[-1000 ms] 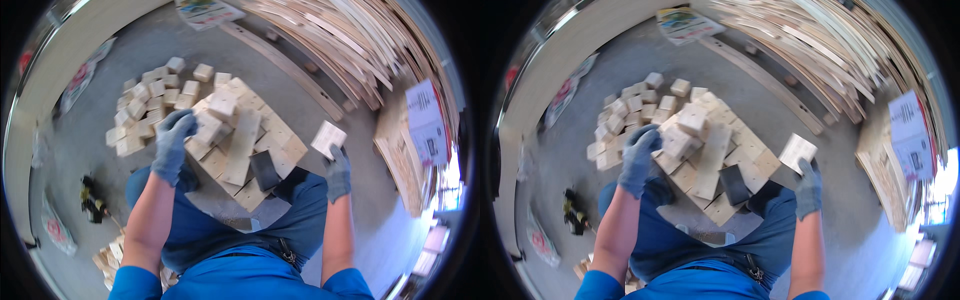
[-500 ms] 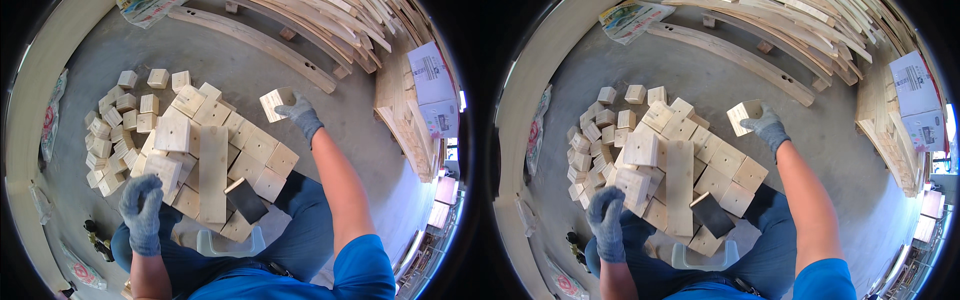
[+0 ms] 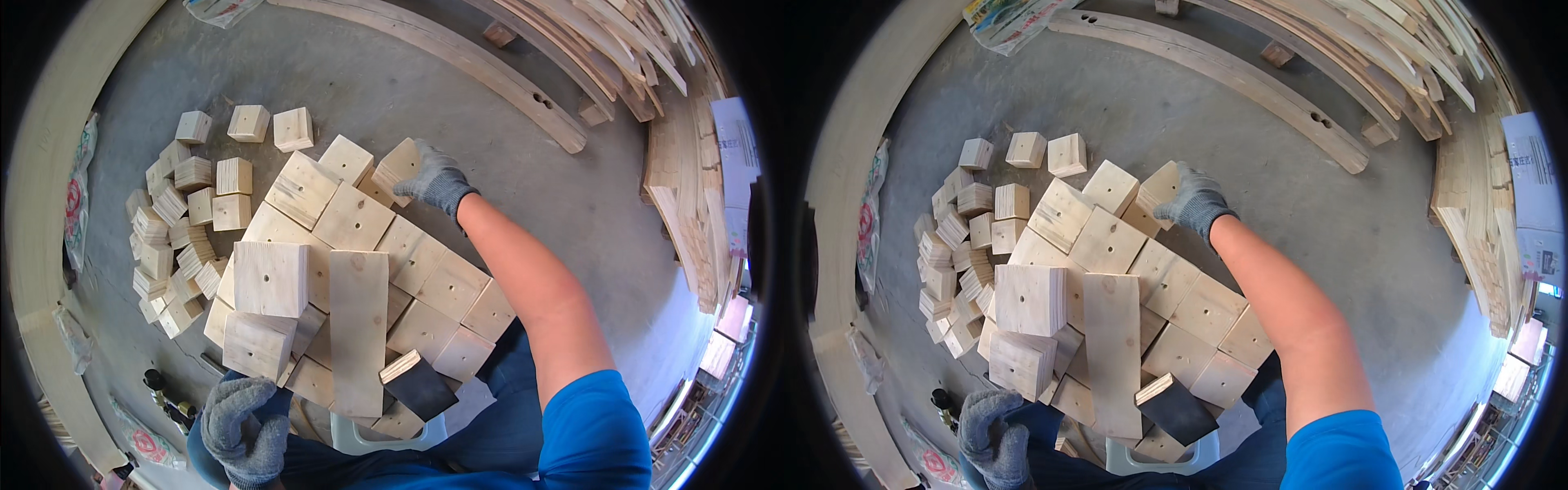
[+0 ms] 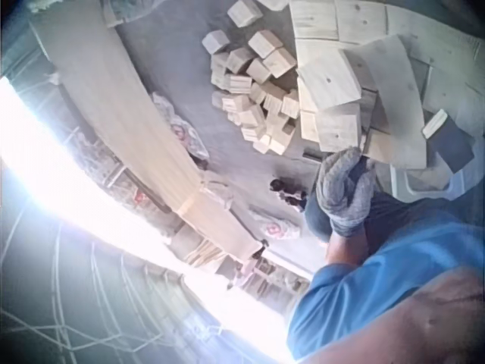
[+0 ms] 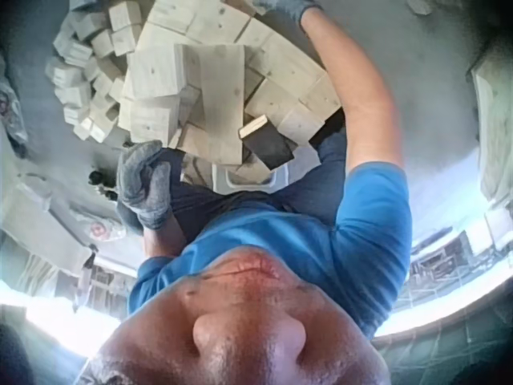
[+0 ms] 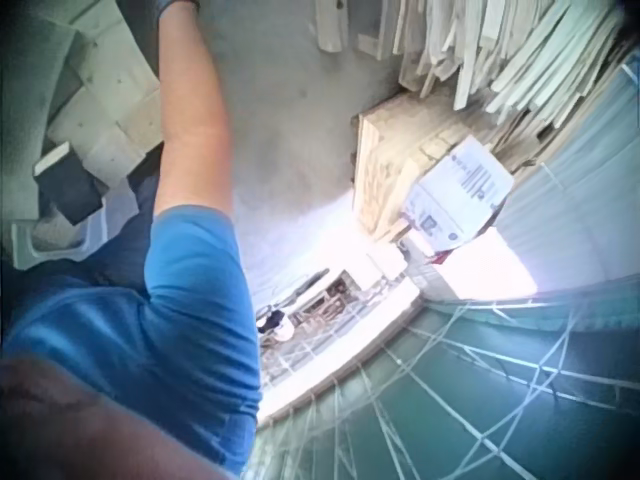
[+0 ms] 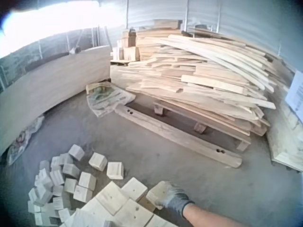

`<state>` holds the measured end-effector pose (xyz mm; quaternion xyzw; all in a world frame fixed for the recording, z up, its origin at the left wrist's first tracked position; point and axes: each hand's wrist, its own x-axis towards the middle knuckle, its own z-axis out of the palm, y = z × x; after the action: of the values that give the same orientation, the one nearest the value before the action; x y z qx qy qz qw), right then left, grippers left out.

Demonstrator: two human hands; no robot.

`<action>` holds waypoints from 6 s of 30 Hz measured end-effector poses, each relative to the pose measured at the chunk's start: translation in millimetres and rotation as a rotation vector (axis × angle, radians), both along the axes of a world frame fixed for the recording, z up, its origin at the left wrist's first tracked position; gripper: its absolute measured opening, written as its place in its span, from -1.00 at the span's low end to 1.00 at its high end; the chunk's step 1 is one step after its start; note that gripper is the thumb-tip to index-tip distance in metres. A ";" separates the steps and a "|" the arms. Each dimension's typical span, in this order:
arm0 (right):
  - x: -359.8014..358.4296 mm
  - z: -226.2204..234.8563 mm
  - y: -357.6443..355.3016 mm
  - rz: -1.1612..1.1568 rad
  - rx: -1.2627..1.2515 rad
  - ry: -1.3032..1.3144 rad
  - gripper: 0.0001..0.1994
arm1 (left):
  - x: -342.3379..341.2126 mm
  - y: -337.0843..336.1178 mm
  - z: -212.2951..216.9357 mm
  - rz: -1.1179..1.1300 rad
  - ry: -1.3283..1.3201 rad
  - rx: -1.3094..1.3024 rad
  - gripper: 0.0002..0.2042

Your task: The person sits on the floor and sands small wooden blocks using a sanding block. They pick up each block, sand its surfaces, and place it on a pile of finished pieces. The process is repeated for multiple blocks.

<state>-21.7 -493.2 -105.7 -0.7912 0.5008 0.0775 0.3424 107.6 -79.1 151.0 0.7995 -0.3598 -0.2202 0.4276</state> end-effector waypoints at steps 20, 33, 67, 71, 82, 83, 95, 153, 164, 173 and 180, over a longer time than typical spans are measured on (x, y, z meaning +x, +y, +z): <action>14.3 -49.5 6.8 0.047 0.116 -0.196 0.04 | -1.0 -26.5 13.2 -0.059 0.145 0.115 -0.65; -0.5 -81.3 -5.1 0.241 0.320 -0.116 -0.28 | -2.2 -18.6 5.4 -0.123 0.224 0.147 -0.60; -156.4 182.7 170.6 0.210 -0.087 0.258 -0.25 | -201.0 -1.1 83.4 -0.944 -0.106 -0.592 -0.72; -148.5 186.9 179.2 0.239 -0.112 0.229 -0.26 | -245.4 -19.7 82.6 -1.098 -0.187 -0.654 -0.64; -138.6 197.8 183.5 0.253 -0.104 0.298 -0.44 | -274.6 -47.3 86.6 -1.162 -0.316 -0.708 -0.73; -136.4 197.3 183.6 0.257 -0.091 0.312 -0.38 | -272.9 -47.0 87.9 -1.171 -0.343 -0.699 -0.74; -124.1 188.3 188.9 0.329 -0.108 0.327 -0.45 | -262.5 -28.2 80.1 -1.052 -0.278 -0.698 -0.79; -164.0 220.5 226.4 0.277 -0.216 0.052 -0.35 | -81.5 90.5 -81.6 0.166 1.119 -0.218 -0.63; -149.2 180.7 329.4 0.231 -0.148 0.039 0.04 | -88.2 57.7 -116.0 0.275 1.195 -0.088 -0.63; -138.7 169.5 346.5 0.126 -0.202 0.033 0.14 | -88.1 69.6 -97.3 0.153 1.119 0.085 -0.47; -133.2 134.7 360.2 0.101 -0.425 0.035 -0.20 | -92.8 100.8 -142.8 0.052 1.019 0.051 -0.62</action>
<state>-154.9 -133.0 29.0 -0.8681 0.4715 0.0012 0.1549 14.8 21.7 8.1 0.6094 -0.0803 -0.5801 0.5345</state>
